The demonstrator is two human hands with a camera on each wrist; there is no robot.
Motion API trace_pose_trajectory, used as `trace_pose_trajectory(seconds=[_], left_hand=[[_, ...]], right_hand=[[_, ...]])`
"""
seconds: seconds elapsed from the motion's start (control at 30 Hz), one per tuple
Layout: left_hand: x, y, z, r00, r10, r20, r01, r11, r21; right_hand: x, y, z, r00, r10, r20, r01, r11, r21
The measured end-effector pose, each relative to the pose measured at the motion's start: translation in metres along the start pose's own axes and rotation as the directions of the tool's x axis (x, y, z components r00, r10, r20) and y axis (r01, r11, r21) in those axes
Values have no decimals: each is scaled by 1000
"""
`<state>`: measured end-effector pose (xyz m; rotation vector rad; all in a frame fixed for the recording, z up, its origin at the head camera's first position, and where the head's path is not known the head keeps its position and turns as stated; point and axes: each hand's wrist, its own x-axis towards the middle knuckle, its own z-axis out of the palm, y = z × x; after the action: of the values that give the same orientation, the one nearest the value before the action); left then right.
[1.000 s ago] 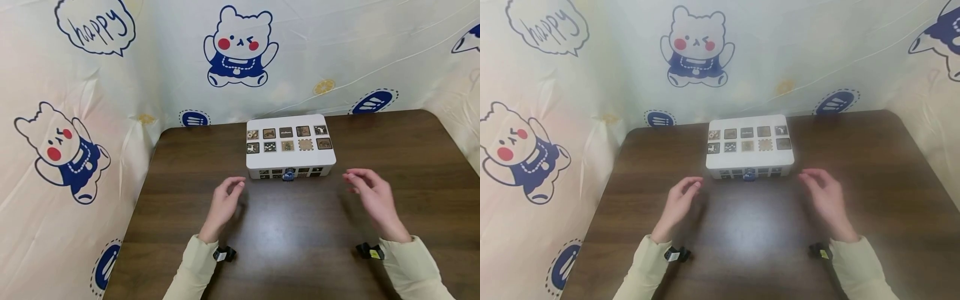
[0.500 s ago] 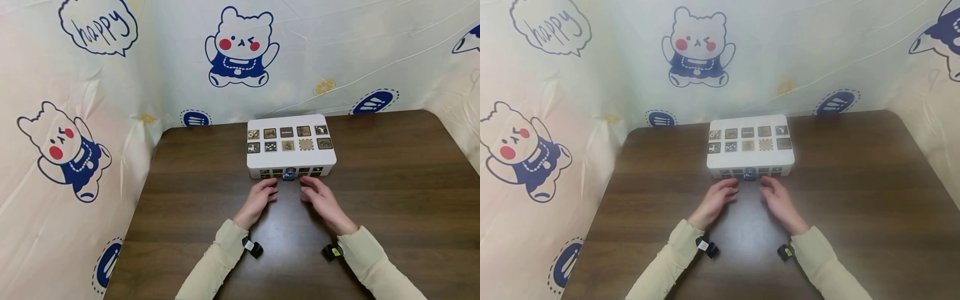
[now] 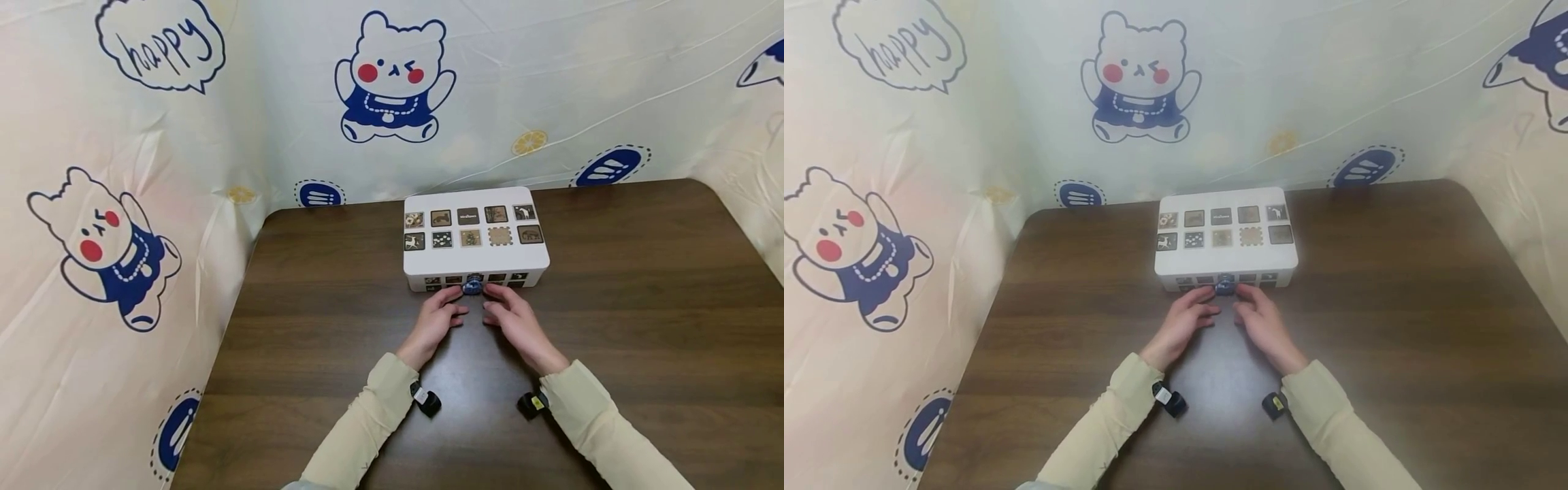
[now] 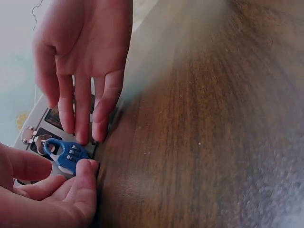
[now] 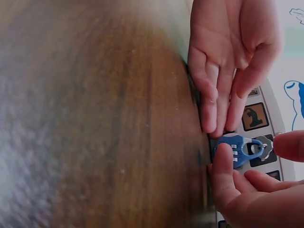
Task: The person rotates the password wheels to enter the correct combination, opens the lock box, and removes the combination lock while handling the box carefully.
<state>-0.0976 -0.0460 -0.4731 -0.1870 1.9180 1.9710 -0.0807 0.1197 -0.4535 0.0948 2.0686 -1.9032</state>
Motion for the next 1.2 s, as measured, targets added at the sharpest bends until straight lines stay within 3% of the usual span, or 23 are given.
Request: trace_pose_trajectory(seconds=[0.33, 0.63, 0.97, 1.2], left_hand=[[3, 1, 4, 999, 11, -35, -11, 1000, 14], [8, 1, 8, 999, 22, -40, -21, 999, 36], [8, 0, 9, 1000, -13, -28, 12, 999, -43], [7, 2, 13, 999, -18, -37, 17, 999, -32]], right_hand=[[2, 3, 3, 999, -10, -37, 11, 1000, 19], [2, 4, 4, 1000, -2, -26, 4, 998, 70], [1, 4, 3, 999, 29, -30, -25, 992, 122], [3, 6, 5, 998, 48, -38, -43, 991, 130]])
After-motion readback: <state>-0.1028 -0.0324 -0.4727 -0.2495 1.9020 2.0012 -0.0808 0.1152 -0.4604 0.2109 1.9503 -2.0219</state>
